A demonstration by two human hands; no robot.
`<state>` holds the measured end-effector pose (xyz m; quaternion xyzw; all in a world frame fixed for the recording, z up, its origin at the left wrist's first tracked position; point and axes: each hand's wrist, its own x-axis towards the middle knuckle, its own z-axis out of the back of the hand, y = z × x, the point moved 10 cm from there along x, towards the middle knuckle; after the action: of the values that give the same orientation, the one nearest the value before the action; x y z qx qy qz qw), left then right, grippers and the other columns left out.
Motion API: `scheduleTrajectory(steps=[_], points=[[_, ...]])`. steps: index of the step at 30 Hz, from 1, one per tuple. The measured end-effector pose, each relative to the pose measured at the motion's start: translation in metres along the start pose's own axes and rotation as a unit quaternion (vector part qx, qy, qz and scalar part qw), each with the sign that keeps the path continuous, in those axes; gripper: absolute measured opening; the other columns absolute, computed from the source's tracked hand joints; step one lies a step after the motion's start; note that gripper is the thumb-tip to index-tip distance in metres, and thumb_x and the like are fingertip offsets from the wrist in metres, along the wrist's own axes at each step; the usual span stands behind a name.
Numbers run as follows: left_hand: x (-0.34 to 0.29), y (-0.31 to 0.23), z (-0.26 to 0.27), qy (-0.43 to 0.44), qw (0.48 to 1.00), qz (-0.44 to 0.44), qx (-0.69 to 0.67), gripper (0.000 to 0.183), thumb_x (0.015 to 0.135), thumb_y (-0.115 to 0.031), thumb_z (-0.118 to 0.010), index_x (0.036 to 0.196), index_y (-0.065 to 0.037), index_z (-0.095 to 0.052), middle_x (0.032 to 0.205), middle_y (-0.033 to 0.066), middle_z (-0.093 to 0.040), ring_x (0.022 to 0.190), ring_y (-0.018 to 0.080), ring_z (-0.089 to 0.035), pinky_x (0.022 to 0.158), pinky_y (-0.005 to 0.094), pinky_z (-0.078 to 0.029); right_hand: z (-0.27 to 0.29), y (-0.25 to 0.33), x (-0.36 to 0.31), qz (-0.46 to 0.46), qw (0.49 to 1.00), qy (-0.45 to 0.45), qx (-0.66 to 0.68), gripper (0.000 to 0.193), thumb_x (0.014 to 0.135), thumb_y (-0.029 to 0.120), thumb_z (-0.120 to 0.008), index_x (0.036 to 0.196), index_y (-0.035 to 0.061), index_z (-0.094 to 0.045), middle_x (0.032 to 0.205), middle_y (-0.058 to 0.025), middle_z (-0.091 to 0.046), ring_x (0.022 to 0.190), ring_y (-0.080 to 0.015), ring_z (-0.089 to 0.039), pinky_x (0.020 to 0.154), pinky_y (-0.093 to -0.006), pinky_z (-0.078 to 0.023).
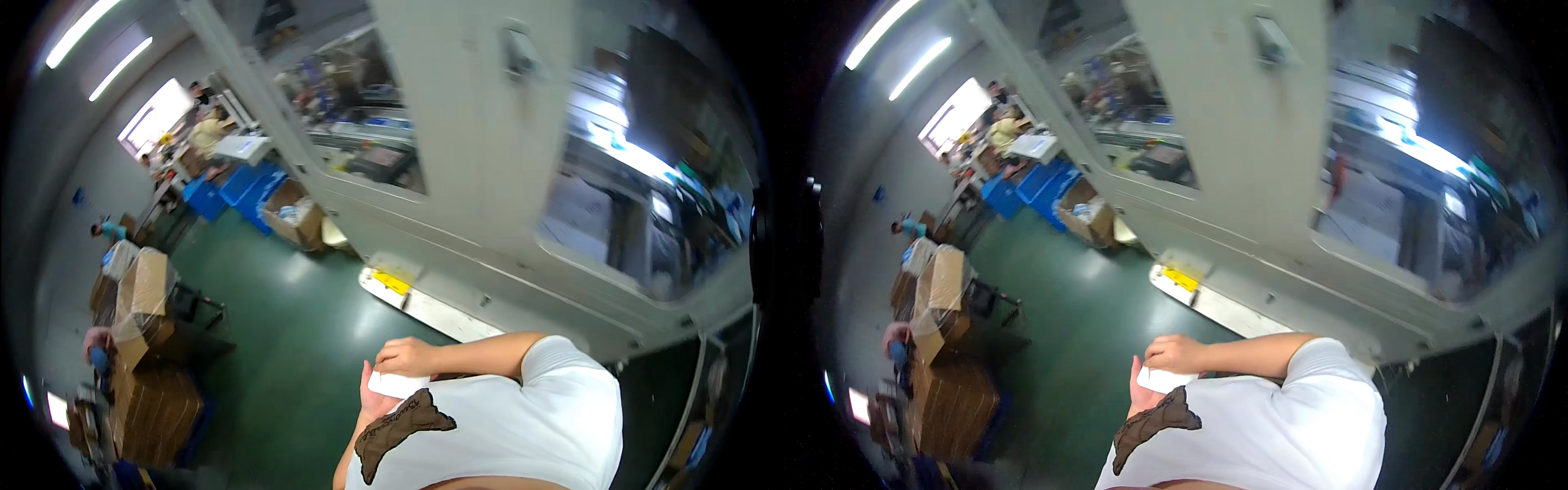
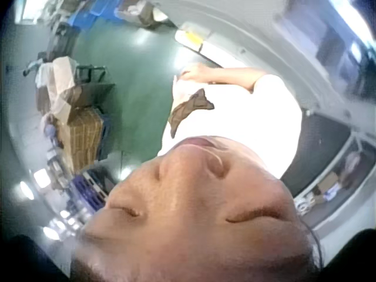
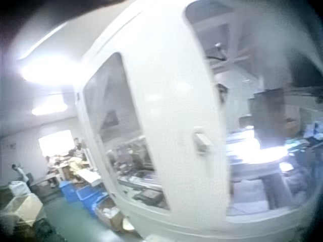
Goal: The person operates a touchscreen control panel on a packaging machine, then picks up a package of wet wipes from the conveyor belt. They walk to a nearby workstation, open the wipes, and use one to clean a white plastic tray. The person then loads stacks of white plastic trays into a vertical hopper on the machine.
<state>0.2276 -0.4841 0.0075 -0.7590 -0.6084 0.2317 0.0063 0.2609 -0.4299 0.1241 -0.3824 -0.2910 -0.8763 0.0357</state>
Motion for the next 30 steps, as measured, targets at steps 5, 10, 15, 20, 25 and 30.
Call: scheduleTrajectory(steps=[5, 10, 15, 20, 25, 30], points=[[0.000, -0.150, -0.010, 0.025, 0.991, -0.111, -0.069, 0.065, 0.092, -0.057, -0.033, 0.135, -0.011, -0.046, 0.136, 0.0135, -0.051, 0.124, 0.0334, -0.049, 0.104, 0.0508, -0.038, -0.059, -0.061, 0.140, 0.080, 0.992, 0.030, 0.091, 0.007, 0.079, 0.012, -0.068, 0.086, 0.0092, -0.069, 0.091, -0.0017, -0.066, 0.080, -0.0208, -0.064, 0.067, -0.0329, -0.053], [-0.003, -0.253, -0.011, 0.035, 0.984, -0.150, -0.090, 0.067, 0.086, -0.056, -0.036, 0.135, -0.011, -0.046, 0.134, 0.0129, -0.050, 0.119, 0.0360, -0.051, 0.099, 0.0568, -0.040, -0.139, -0.131, 0.236, -0.013, 0.964, 0.150, 0.219, 0.006, 0.082, 0.012, -0.067, 0.085, 0.0075, -0.070, 0.093, -0.0037, -0.069, 0.081, -0.0233, -0.066, 0.070, -0.0335, -0.053], [0.000, -0.377, 0.059, -0.165, 0.947, -0.270, 0.055, 0.062, 0.085, -0.054, -0.038, 0.128, -0.010, -0.049, 0.126, 0.0126, -0.052, 0.113, 0.0340, -0.054, 0.094, 0.0567, -0.044, -0.215, -0.190, 0.316, -0.036, 0.943, 0.201, 0.263, 0.008, 0.085, 0.011, -0.065, 0.089, 0.0055, -0.068, 0.101, -0.0055, -0.070, 0.086, -0.0254, -0.067, 0.075, -0.0343, -0.054], [0.048, -0.521, 0.130, -0.054, 0.968, -0.227, 0.088, 0.058, 0.085, -0.051, -0.040, 0.125, -0.011, -0.050, 0.123, 0.0115, -0.053, 0.110, 0.0306, -0.056, 0.089, 0.0523, -0.049, -0.271, -0.279, 0.413, -0.084, 0.929, 0.231, 0.277, 0.010, 0.089, 0.011, -0.061, 0.091, 0.0012, -0.062, 0.113, -0.0080, -0.067, 0.091, -0.0244, -0.066, 0.077, -0.0341, -0.053], [0.094, -0.649, 0.138, -0.038, 0.985, -0.158, 0.064, 0.068, 0.081, -0.054, -0.045, 0.135, -0.014, -0.045, 0.125, 0.0153, -0.052, 0.110, 0.0338, -0.056, 0.084, 0.0576, -0.049, -0.291, -0.359, 0.499, -0.122, 0.926, 0.201, 0.295, 0.010, 0.092, 0.010, -0.059, 0.093, 0.0001, -0.060, 0.125, -0.0128, -0.061, 0.103, -0.0227, -0.062, 0.079, -0.0333, -0.052], [0.106, -0.789, 0.146, -0.002, 0.984, -0.175, -0.045, 0.085, 0.071, -0.058, -0.053, 0.143, -0.016, -0.038, 0.145, 0.0241, -0.035, 0.116, 0.0476, -0.048, 0.083, 0.0576, -0.044, -0.286, -0.503, 0.553, -0.316, 0.759, -0.028, 0.569, 0.010, 0.098, 0.016, -0.053, 0.093, 0.0073, -0.053, 0.133, -0.0178, -0.052, 0.115, -0.0248, -0.057, 0.092, -0.0366, -0.051]])
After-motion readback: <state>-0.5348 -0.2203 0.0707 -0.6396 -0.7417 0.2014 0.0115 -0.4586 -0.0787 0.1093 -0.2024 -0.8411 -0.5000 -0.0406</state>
